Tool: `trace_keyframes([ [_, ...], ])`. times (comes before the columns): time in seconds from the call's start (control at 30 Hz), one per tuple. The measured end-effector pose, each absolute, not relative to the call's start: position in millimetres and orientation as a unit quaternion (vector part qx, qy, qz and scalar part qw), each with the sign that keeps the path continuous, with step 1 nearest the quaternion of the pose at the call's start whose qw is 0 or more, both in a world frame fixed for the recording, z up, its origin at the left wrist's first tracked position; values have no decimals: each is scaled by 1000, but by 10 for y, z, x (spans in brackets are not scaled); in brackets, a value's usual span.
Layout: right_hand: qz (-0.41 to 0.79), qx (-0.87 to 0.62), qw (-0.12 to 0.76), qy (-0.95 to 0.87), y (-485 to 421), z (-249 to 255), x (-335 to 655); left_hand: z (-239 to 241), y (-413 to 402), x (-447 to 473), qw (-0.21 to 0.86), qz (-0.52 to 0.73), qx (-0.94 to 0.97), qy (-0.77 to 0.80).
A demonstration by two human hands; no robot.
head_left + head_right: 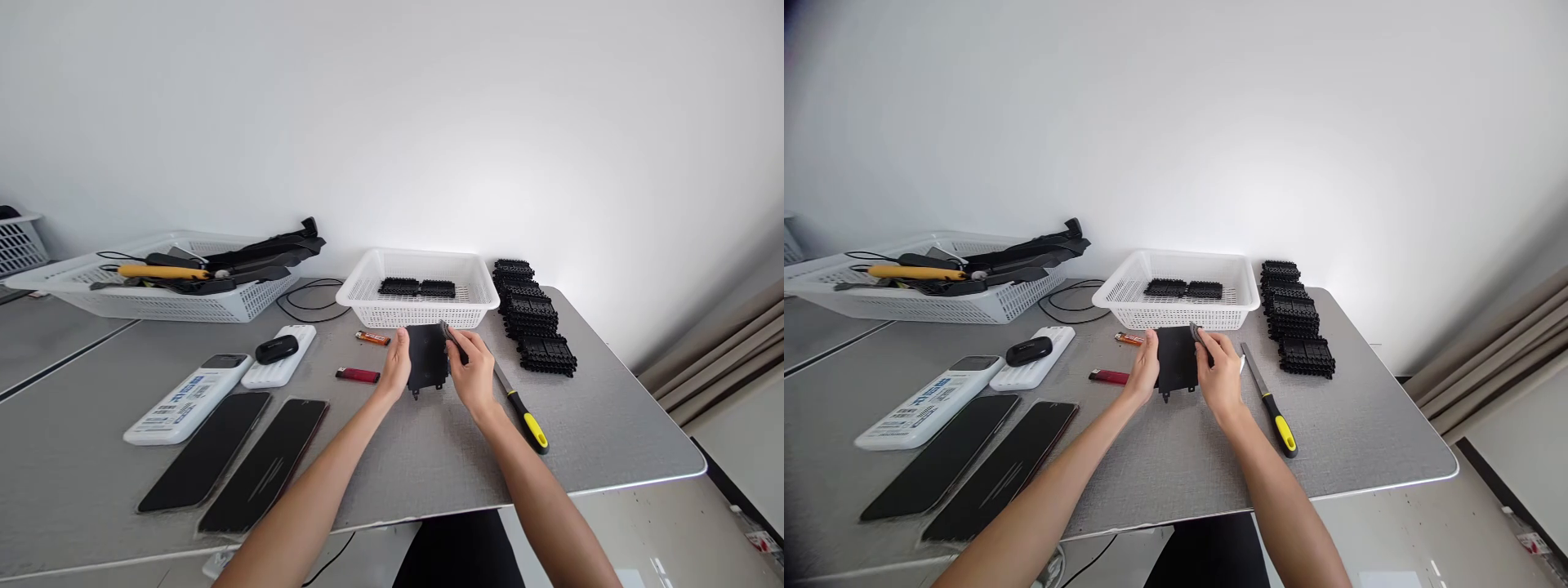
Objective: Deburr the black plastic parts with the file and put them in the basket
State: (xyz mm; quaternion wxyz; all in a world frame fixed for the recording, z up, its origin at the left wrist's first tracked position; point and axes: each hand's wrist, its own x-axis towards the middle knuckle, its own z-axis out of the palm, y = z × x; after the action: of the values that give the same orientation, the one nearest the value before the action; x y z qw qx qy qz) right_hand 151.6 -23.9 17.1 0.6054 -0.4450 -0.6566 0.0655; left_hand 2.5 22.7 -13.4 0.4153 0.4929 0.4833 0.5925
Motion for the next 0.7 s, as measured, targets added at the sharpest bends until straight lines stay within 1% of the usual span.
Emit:
trace_keyframes([
  [0.17, 47, -499, 567, -654, -184, 87, 1492, -160, 97, 177, 428, 568, 535, 457],
  [0.33, 17, -463, 520, -717, -180, 52, 1427, -157, 86, 229, 417, 580, 546, 437],
  [0.5, -20, -422, 417, -805, -255, 69, 1421, -187, 181, 169, 424, 602, 510, 445],
  [0.6, -22, -397, 354, -847, -299, 73, 1410, -219, 280, 75, 432, 618, 450, 478],
  [0.7, -9, -361, 305, -881, -317, 62, 1397, -244, 379, -40, 429, 629, 433, 483],
])
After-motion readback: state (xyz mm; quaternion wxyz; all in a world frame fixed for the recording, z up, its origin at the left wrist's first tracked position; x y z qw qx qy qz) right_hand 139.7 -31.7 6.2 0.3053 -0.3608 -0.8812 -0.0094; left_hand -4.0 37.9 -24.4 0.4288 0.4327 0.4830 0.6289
